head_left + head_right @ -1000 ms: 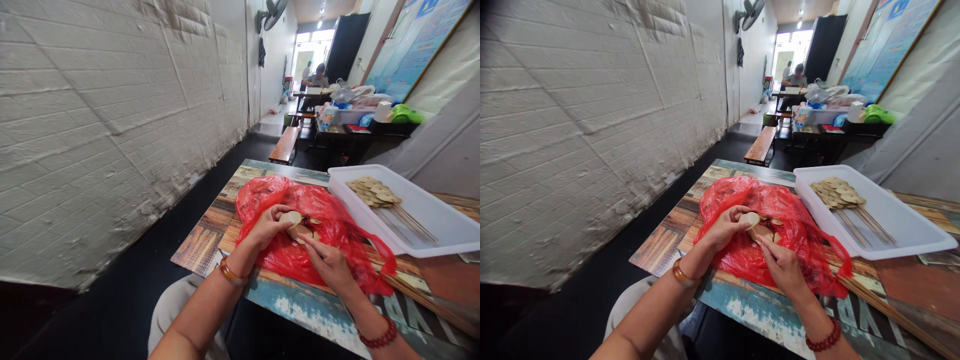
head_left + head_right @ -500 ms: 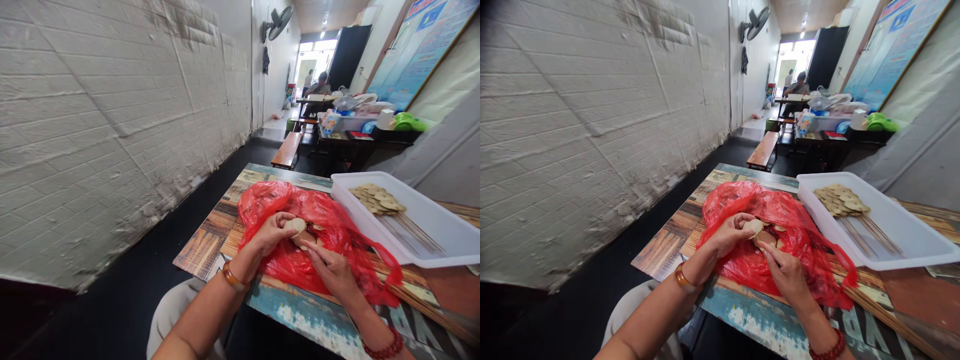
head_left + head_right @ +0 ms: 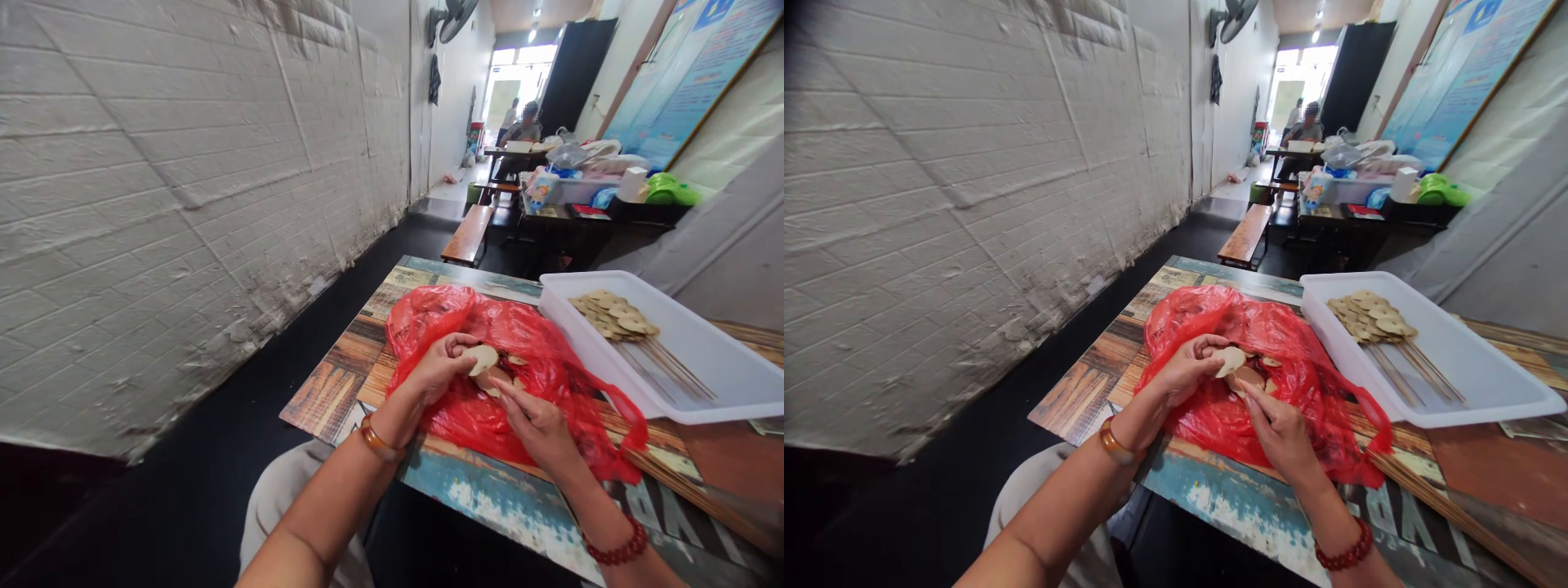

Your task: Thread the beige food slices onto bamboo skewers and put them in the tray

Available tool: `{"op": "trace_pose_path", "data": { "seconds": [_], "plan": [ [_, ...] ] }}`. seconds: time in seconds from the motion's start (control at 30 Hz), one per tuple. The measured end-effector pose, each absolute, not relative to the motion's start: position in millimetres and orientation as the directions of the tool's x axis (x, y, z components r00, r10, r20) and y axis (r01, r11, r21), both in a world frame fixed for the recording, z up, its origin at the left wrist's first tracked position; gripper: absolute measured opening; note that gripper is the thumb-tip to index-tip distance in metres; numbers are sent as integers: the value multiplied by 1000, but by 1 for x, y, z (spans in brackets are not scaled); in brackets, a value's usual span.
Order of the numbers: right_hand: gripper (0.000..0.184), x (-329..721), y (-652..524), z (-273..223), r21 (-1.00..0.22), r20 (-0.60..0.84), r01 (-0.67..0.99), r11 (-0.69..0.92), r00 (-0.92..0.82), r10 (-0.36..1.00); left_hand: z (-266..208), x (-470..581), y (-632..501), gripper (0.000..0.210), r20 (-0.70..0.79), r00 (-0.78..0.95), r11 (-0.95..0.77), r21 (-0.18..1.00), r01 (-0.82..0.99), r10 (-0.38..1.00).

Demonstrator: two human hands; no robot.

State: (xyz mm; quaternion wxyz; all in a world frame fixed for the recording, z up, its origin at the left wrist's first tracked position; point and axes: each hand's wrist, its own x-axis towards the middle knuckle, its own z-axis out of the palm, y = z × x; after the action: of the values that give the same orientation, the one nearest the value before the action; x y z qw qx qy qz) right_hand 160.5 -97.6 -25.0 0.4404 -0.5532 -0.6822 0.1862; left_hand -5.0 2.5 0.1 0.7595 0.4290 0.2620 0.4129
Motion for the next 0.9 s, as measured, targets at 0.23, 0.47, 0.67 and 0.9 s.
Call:
{"op": "trace_pose_path", "data": {
  "seconds": [0.23, 0.47, 0.67, 0.9],
  "plan": [
    [36, 162, -97, -25, -757, 360, 567, 323, -51, 932, -1, -3, 1, 47, -13, 525, 248, 891, -380, 851],
    [33, 162, -95, -30, -745, 375, 592, 308, -9, 927, -5, 1, 2, 40, 38, 515, 136, 946, -296, 857],
    [35, 161, -95, -29, -749, 377, 588, 306, -1, 926, -2, 0, 2, 40, 36, 505, 132, 947, -293, 862],
    [39, 161, -96, -29, -768, 352, 572, 288, 2, 936, 0, 1, 0, 43, 33, 452, 160, 910, -383, 891]
  ]
}}
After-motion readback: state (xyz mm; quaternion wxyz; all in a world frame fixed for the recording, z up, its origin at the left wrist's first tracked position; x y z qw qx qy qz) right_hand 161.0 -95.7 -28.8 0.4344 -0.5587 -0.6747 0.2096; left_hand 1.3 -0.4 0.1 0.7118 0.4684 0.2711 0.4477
